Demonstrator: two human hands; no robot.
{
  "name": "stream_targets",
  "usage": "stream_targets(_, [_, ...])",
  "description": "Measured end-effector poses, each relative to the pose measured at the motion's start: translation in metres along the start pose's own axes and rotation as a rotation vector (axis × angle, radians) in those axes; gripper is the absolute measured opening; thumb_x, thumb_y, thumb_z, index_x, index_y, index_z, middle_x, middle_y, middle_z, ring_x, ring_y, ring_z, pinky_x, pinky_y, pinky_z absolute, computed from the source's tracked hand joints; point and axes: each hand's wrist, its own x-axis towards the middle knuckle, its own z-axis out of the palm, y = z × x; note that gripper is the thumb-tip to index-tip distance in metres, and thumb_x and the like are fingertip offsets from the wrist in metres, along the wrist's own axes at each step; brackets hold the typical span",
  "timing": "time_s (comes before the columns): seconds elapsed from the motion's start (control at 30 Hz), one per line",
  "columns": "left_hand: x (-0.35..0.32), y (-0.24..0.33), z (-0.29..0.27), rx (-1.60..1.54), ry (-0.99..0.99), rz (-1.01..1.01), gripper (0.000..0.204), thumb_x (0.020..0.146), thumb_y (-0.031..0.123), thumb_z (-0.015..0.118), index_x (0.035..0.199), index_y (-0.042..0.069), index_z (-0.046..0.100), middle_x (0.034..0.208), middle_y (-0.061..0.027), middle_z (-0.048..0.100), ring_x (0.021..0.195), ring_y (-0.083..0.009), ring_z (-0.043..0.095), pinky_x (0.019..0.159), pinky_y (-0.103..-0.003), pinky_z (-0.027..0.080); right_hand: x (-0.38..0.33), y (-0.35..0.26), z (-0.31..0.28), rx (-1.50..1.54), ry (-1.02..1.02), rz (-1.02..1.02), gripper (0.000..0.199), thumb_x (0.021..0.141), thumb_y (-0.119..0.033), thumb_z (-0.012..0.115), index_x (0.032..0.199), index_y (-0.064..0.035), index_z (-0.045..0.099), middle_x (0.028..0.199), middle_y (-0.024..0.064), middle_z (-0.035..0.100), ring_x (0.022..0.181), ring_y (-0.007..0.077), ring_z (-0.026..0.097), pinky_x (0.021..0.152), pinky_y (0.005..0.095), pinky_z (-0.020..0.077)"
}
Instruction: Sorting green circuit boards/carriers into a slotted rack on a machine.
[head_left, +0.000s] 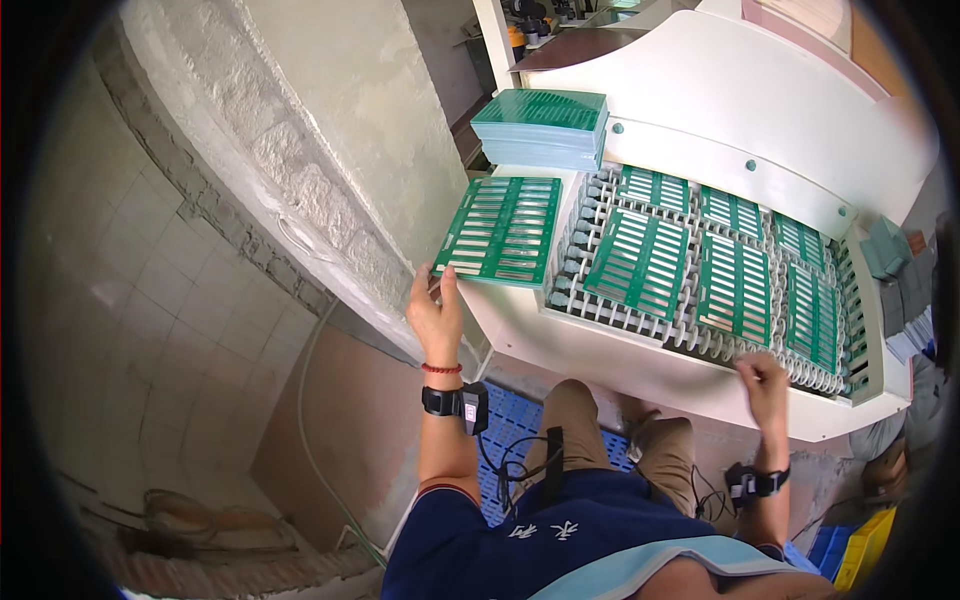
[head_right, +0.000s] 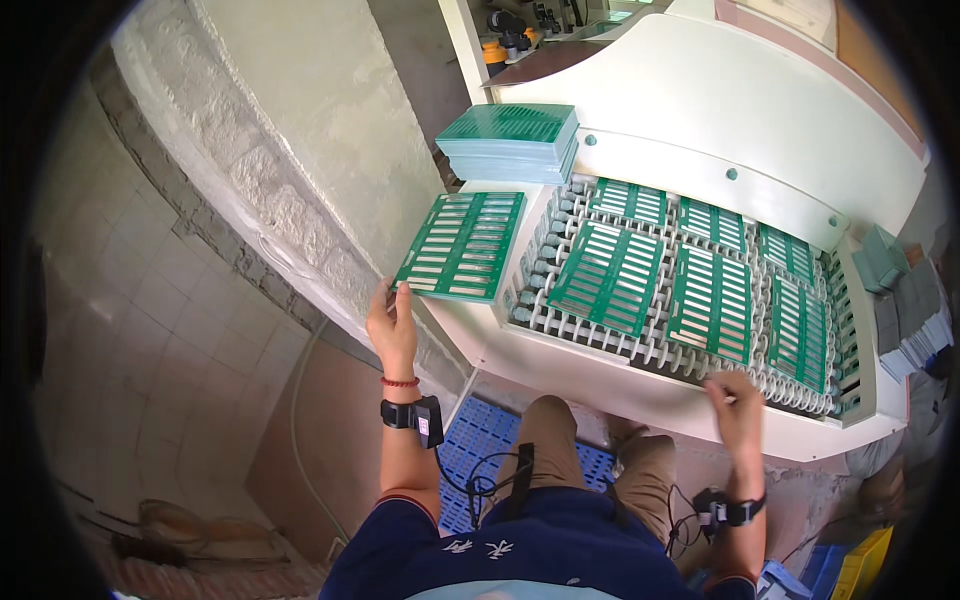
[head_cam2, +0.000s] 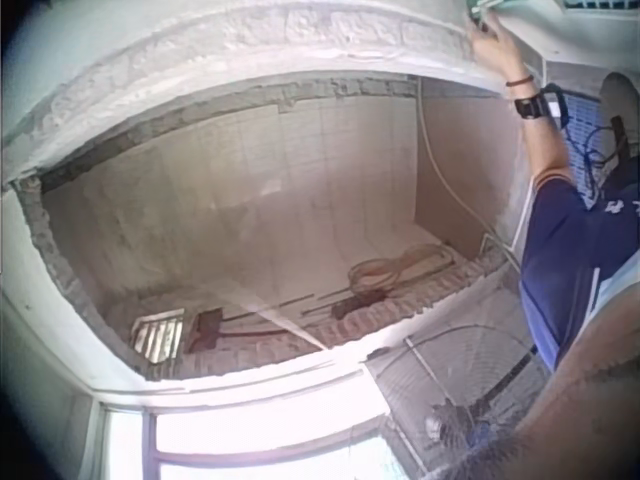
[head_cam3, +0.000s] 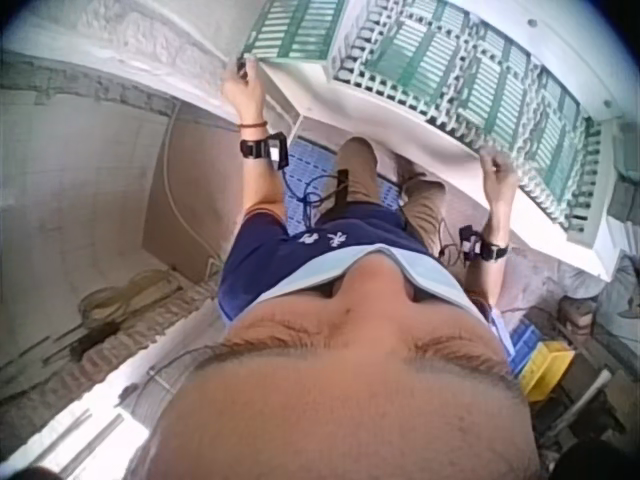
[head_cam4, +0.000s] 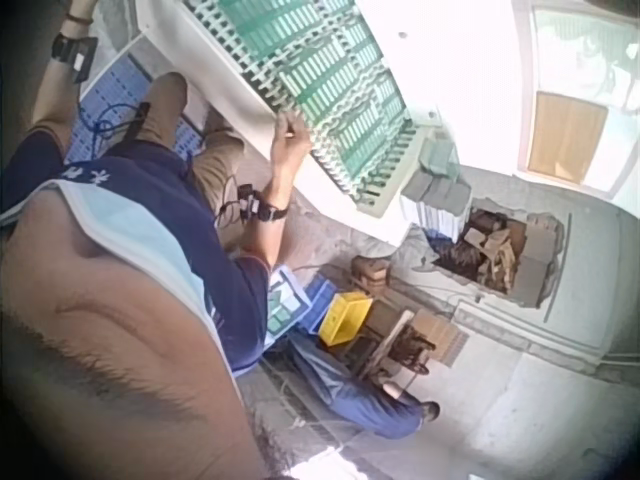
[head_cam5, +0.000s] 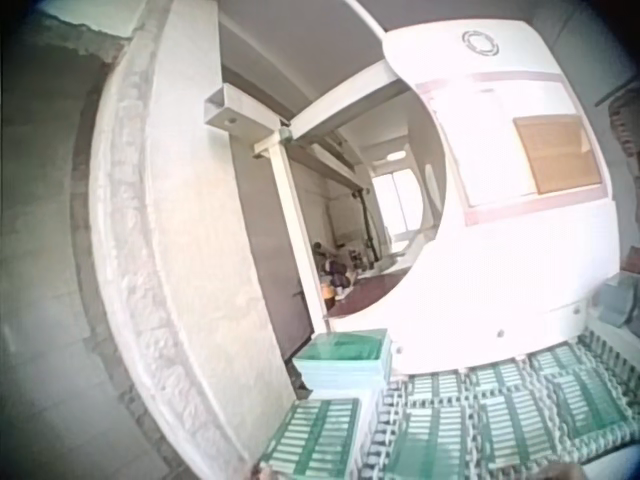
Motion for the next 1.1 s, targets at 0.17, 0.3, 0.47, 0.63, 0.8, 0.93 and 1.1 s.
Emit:
stream_targets(0.17, [0.003, -0.002, -0.003, 0.073, -0.012, -0.023, 0.043, 0.085, 0.03, 0.06, 0.107, -0.006, 0.056, 0.089, -0.0191, 0.064, 0.083, -0.0281, 0.064, 0.068, -0.035, 0.051, 0.025, -0.084, 0.071, 0.1, -0.295, -0.186, 0.011, 0.079, -0.009, 0.063, 0.086, -0.0005, 0.065, 0.077, 0.0105, 0.06, 0.067, 0.0193, 0.057, 0.06, 0.0272, 0.0451])
stream_targets(0.3, [0.002, -0.006, -0.009, 0.285, -0.04, 0.071, 0.044, 0.084, 0.033, 0.059, 0.106, -0.005, 0.057, 0.094, -0.0215, 0.062, 0.088, -0.0359, 0.06, 0.074, -0.04, 0.048, 0.066, -0.114, 0.118, 0.198, -0.352, -0.284, 0.019, 0.08, -0.017, 0.063, 0.087, 0.0008, 0.065, 0.077, 0.0115, 0.062, 0.066, 0.0185, 0.059, 0.061, 0.0273, 0.0458])
stream_targets(0.47, [-0.008, 0.003, -0.01, 0.431, 0.006, 0.27, 0.044, 0.082, 0.032, 0.061, 0.108, -0.004, 0.056, 0.106, -0.0226, 0.057, 0.098, -0.0377, 0.054, 0.081, -0.042, 0.044, 0.105, -0.145, 0.176, 0.327, -0.368, -0.25, 0.033, 0.082, -0.028, 0.063, 0.09, 0.0041, 0.064, 0.075, 0.0123, 0.064, 0.065, 0.016, 0.06, 0.06, 0.0273, 0.0467])
stream_targets(0.63, [-0.012, 0.007, -0.01, 0.443, -0.02, 0.328, 0.046, 0.082, 0.032, 0.062, 0.108, -0.005, 0.056, 0.111, -0.0259, 0.053, 0.104, -0.0389, 0.05, 0.087, -0.043, 0.041, 0.111, -0.168, 0.193, 0.349, -0.428, 0.029, 0.038, 0.082, -0.03, 0.063, 0.09, 0.0072, 0.062, 0.068, 0.0092, 0.061, 0.055, 0.012, 0.058, 0.049, 0.0255, 0.0459])
stream_targets(0.8, [-0.018, 0.011, -0.009, 0.457, 0.005, 0.415, 0.044, 0.081, 0.027, 0.064, 0.109, -0.005, 0.055, 0.118, -0.0264, 0.047, 0.108, -0.0408, 0.045, 0.089, -0.045, 0.039, 0.108, -0.168, 0.193, 0.497, -0.415, 0.133, 0.029, 0.083, -0.02, 0.061, 0.088, 0.0088, 0.061, 0.067, 0.0074, 0.06, 0.048, 0.0085, 0.055, 0.037, 0.0213, 0.0413])
stream_targets(0.93, [-0.027, 0.016, -0.006, 0.43, -0.008, 0.424, 0.043, 0.081, 0.026, 0.064, 0.109, -0.005, 0.054, 0.119, -0.0259, 0.046, 0.108, -0.0405, 0.045, 0.09, -0.045, 0.038, 0.109, -0.155, 0.187, 0.643, -0.411, 0.224, 0.024, 0.084, -0.015, 0.06, 0.089, 0.0082, 0.061, 0.065, 0.0058, 0.059, 0.045, 0.0078, 0.051, 0.036, 0.0204, 0.0389])
stream_targets(1.1, [-0.017, 0.009, -0.008, 0.408, 0.097, 0.321, 0.041, 0.085, 0.028, 0.059, 0.106, -0.006, 0.055, 0.118, -0.0271, 0.049, 0.107, -0.0414, 0.046, 0.091, -0.044, 0.038, 0.101, -0.136, 0.172, 0.762, -0.432, 0.314, 0.016, 0.087, -0.013, 0.058, 0.086, 0.0035, 0.057, 0.063, 0.0014, 0.053, 0.044, 0.0061, 0.045, 0.035, 0.0193, 0.0342])
